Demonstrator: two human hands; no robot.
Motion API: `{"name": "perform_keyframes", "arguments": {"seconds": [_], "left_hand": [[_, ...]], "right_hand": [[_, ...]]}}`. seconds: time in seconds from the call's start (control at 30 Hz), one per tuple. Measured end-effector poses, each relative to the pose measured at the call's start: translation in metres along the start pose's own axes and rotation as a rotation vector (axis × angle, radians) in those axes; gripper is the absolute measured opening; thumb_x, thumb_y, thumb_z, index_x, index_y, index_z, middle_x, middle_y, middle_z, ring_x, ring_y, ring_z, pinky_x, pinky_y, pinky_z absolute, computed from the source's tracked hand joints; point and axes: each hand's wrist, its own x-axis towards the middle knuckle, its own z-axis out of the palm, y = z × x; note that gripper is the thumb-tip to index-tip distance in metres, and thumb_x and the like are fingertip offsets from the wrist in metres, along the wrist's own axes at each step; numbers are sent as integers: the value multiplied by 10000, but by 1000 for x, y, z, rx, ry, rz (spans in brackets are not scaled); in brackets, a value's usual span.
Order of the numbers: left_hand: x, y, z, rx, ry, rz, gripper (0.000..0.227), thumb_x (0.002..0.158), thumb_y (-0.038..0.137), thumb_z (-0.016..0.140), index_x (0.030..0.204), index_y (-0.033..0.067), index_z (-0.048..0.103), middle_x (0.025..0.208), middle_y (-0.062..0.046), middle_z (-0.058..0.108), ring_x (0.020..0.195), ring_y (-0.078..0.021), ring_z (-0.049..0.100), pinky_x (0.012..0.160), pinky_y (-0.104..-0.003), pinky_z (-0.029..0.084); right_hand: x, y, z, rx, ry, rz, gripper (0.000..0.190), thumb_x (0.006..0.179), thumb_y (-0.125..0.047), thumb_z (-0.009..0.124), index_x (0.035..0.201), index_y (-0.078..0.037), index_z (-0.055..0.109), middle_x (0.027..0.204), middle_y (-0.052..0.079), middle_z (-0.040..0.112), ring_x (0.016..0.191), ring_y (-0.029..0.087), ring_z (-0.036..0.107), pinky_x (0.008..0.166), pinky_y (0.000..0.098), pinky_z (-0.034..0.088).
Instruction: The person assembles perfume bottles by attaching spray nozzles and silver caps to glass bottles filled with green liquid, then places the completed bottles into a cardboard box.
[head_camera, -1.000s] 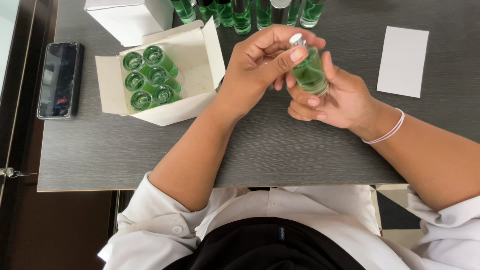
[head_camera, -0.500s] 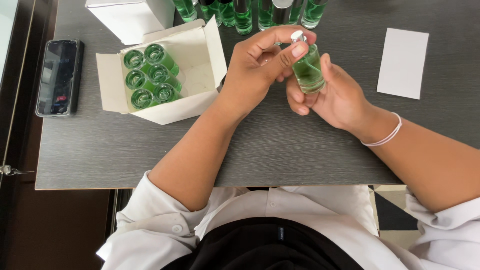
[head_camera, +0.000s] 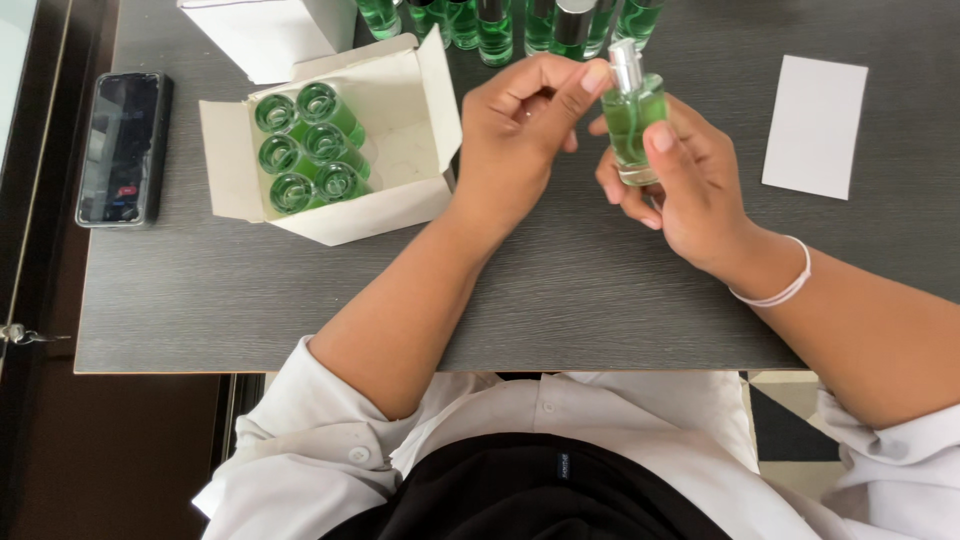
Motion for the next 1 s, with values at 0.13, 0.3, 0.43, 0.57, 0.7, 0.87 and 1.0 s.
{"name": "perform_keyframes", "arguments": {"seconds": [0.13, 0.3, 0.43, 0.57, 0.7, 0.87, 1.0], "left_hand": [[-2, 0, 2, -27, 28, -32, 166, 835, 280, 589, 801, 129, 649, 702, 27, 589, 567, -64, 481, 517, -170, 455], [-7, -4, 7, -126, 29, -59, 170, 846, 211, 649, 994, 127, 654, 1077, -63, 606, 905, -105, 628, 577, -202, 609], [-5, -2, 5, -53, 16, -164, 223, 822, 323, 622, 943, 146, 684, 1005, 11, 556, 887, -31, 532, 487, -179, 441], [-4, 9, 7, -132, 114, -253, 224, 747, 359, 632, 825, 155, 584, 900, -1, 564, 567, -67, 467, 458, -197, 423], [-4, 22, 7, 111, 34, -88, 338, 804, 443, 432, 643, 161, 338, 633, 80, 311, 597, -41, 324, 538, -220, 284], [2, 32, 5, 91, -27, -418, 488, 724, 550, 312, 455, 143, 318, 399, 13, 366, 350, -98, 402, 436, -228, 364], [5, 30, 3, 63, -11, -690, 507, 642, 564, 382, 383, 138, 288, 357, -25, 379, 310, -132, 361, 410, -238, 329]], "right_hand": [[-2, 3, 0, 101, -22, -9, 463, 940, -461, 365, 1090, -29, 437, 617, 86, 412, 371, 84, 249, 359, 176, 211], [1, 3, 2, -138, -19, -77, 308, 967, -352, 355, 990, -44, 346, 693, 131, 452, 433, 110, 320, 424, 200, 269], [-4, 8, -7, -637, 127, -148, 289, 997, -216, 483, 1168, 17, 465, 795, 43, 475, 619, 132, 399, 608, 283, 340], [3, 2, -14, -981, 154, -500, 341, 1007, -86, 638, 1243, 109, 487, 1148, 225, 591, 915, 331, 577, 785, 398, 456], [3, 0, -23, -1119, 209, -566, 284, 1042, -65, 735, 1249, 92, 621, 1000, 198, 576, 614, 194, 458, 518, 294, 415], [6, 7, -31, -1170, 130, -667, 427, 819, 208, 681, 1213, 44, 679, 1017, 196, 563, 616, 209, 433, 516, 282, 381], [6, 9, -29, -1333, 145, -753, 525, 751, 161, 650, 1190, -116, 725, 997, 102, 597, 545, 156, 356, 495, 255, 330]]}}
